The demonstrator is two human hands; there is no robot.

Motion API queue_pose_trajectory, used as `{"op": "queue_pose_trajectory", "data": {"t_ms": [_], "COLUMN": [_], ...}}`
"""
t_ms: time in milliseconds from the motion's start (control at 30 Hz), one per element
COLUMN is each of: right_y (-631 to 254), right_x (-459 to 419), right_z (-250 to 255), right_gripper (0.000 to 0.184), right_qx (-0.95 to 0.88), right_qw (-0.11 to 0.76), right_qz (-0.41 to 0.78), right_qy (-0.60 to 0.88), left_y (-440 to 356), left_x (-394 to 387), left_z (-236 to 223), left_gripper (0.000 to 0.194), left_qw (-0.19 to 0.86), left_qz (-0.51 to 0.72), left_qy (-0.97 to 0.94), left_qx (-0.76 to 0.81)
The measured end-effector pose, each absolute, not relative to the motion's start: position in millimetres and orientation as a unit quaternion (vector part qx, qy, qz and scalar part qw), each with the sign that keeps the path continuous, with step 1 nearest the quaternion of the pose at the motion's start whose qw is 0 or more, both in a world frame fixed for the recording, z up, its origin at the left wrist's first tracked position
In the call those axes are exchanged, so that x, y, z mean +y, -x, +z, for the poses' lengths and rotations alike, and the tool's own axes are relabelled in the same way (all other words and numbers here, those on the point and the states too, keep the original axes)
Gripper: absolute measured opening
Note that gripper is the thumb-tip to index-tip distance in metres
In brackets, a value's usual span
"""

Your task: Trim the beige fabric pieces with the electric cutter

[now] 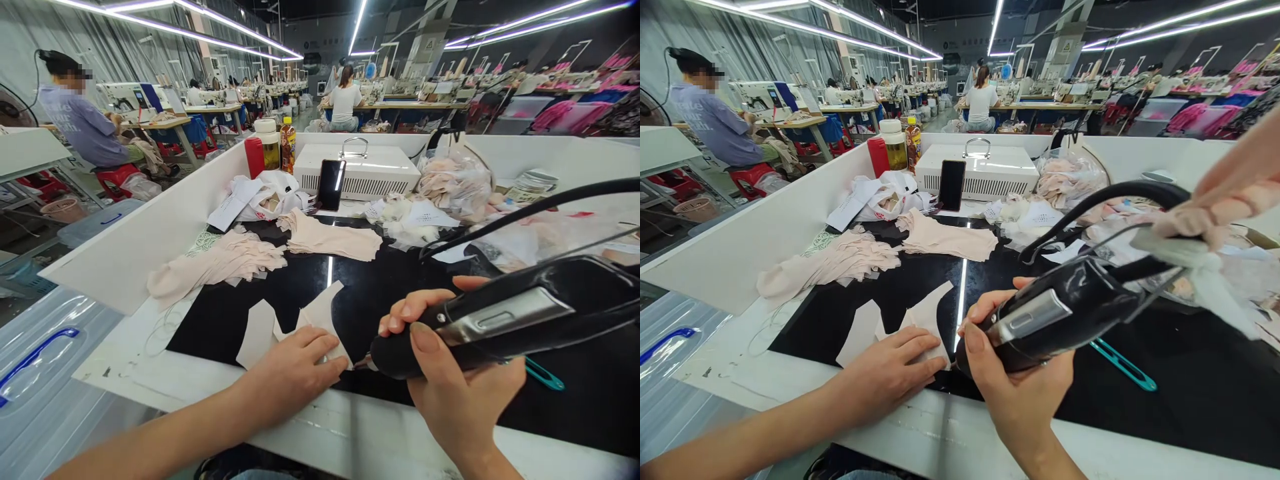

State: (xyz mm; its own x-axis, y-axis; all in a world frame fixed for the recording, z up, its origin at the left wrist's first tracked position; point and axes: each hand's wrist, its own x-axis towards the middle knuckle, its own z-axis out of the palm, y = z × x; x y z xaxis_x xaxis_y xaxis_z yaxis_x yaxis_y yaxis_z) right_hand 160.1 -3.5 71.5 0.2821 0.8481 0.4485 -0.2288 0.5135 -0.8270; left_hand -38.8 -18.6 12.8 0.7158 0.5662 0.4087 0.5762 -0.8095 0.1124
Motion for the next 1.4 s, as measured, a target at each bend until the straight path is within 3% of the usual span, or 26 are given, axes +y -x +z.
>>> {"op": "queue_pose_trajectory", "data": {"t_ms": [1300,1400], "right_y": [-140,-145], "right_x": [20,15], "right_z": [74,75], "right_gripper": [0.051,0.047], "right_qx": [-0.446,-0.461], "right_qw": [0.738,0.730], "right_qz": [0.351,0.357], "right_qy": [0.365,0.357], "left_y": [32,29], "left_x": [-38,-50], "left_z": [8,7], "left_gripper": [0.021,0.039], "left_qw": [0.015,0.028], "left_qz": [-0.202,-0.185], "left_qy": [0.910,0.911], "left_qx": [-0.361,-0.366]}}
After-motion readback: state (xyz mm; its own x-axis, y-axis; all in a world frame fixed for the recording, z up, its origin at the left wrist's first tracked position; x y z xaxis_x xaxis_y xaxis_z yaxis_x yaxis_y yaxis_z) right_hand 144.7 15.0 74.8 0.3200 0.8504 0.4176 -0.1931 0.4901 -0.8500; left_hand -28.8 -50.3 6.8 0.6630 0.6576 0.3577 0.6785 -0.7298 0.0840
